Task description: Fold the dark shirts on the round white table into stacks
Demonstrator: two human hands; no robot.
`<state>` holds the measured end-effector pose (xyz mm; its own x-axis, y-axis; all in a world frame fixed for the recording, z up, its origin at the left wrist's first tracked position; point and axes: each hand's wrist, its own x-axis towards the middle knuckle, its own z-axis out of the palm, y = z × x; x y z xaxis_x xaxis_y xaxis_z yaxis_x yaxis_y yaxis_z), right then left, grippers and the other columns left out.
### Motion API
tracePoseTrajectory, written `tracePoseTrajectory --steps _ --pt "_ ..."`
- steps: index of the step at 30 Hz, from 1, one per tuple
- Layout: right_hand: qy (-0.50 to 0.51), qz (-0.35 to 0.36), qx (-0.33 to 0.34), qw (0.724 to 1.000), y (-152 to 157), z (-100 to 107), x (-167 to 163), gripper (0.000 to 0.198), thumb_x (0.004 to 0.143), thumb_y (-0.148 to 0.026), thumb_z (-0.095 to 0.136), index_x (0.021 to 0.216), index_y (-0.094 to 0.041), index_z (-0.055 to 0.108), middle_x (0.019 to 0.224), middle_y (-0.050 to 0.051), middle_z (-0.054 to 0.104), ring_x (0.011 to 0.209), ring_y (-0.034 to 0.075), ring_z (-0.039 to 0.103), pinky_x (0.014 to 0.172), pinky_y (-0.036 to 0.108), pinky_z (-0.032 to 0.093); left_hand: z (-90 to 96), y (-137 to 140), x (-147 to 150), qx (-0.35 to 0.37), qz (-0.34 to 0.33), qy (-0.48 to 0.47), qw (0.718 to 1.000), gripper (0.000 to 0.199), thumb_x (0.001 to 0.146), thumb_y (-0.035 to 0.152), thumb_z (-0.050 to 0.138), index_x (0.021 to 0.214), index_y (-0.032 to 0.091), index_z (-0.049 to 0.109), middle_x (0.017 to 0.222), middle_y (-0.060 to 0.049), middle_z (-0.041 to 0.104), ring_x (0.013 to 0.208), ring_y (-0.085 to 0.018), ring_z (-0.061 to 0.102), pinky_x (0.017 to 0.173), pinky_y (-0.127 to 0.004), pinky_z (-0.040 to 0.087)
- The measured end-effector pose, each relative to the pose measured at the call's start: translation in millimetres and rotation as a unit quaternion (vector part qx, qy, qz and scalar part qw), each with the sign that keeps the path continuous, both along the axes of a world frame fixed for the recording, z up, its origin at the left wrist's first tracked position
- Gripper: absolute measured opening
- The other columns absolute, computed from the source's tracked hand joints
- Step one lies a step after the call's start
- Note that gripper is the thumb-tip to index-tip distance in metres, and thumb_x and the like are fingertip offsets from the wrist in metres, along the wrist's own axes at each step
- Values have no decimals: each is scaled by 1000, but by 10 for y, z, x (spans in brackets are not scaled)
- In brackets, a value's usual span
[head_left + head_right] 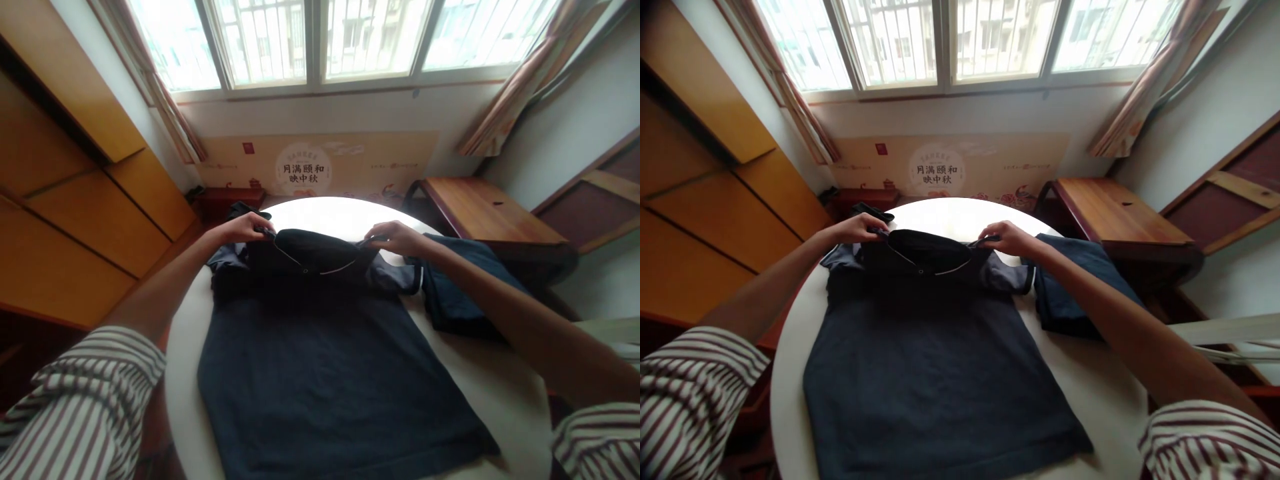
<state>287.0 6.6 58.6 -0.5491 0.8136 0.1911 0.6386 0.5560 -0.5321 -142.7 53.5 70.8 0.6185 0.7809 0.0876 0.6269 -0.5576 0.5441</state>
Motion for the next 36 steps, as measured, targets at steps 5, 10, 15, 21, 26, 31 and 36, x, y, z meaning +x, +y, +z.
tracePoseTrajectory --steps 5,10,15,21,26,31,36 --pt "-4 -205 84 975 471 294 -222 27 95 -19 49 112 -12 69 112 12 68 111 25 60 101 40 42 41 413 353 183 248 -58 950 24 82 13 61 103 11 71 103 -12 70 100 -27 64 93 -38 48" --pt "-29 -223 73 972 418 267 -525 35 90 -12 58 125 -7 61 127 19 59 118 29 55 104 43 40 39 288 886 255 314 -6 915 31 83 14 64 114 12 63 125 -20 56 122 -37 50 103 -54 40" --pt "-84 -3 40 996 -935 -173 -465 28 90 -28 62 115 -20 69 120 12 65 105 27 65 97 40 50 -253 -1092 983 211 37 2 977 23 95 25 50 112 22 64 116 -12 62 108 -26 60 98 -42 48" --pt "-35 -123 8 992 -2433 -538 234 34 89 -50 59 119 -34 65 119 11 66 108 31 65 96 50 53 -534 -2850 487 55 -111 50 991 43 83 52 67 120 31 63 111 -11 66 99 -25 62 90 -40 52" --pt "-27 -298 1 954 -2889 -829 539 51 78 -59 62 125 -38 60 88 12 67 82 35 67 76 53 56 -689 -3323 163 101 -72 76 989 72 75 56 73 140 34 52 129 -13 62 117 -33 56 95 -47 52" --pt "16 -255 -46 966 -3082 -872 404 56 91 -48 45 146 -37 41 81 8 67 70 27 69 67 40 57 -774 -3402 155 144 -92 80 982 56 81 28 64 137 29 55 122 -13 65 110 -31 59 92 -46 53" --pt "14 -194 -97 976 -3300 -615 416 38 96 -42 46 127 -26 61 101 9 73 91 25 72 83 35 56 -761 -3408 122 111 -82 113 984 31 81 3 47 99 21 65 92 -7 67 83 -22 61 79 -34 53"
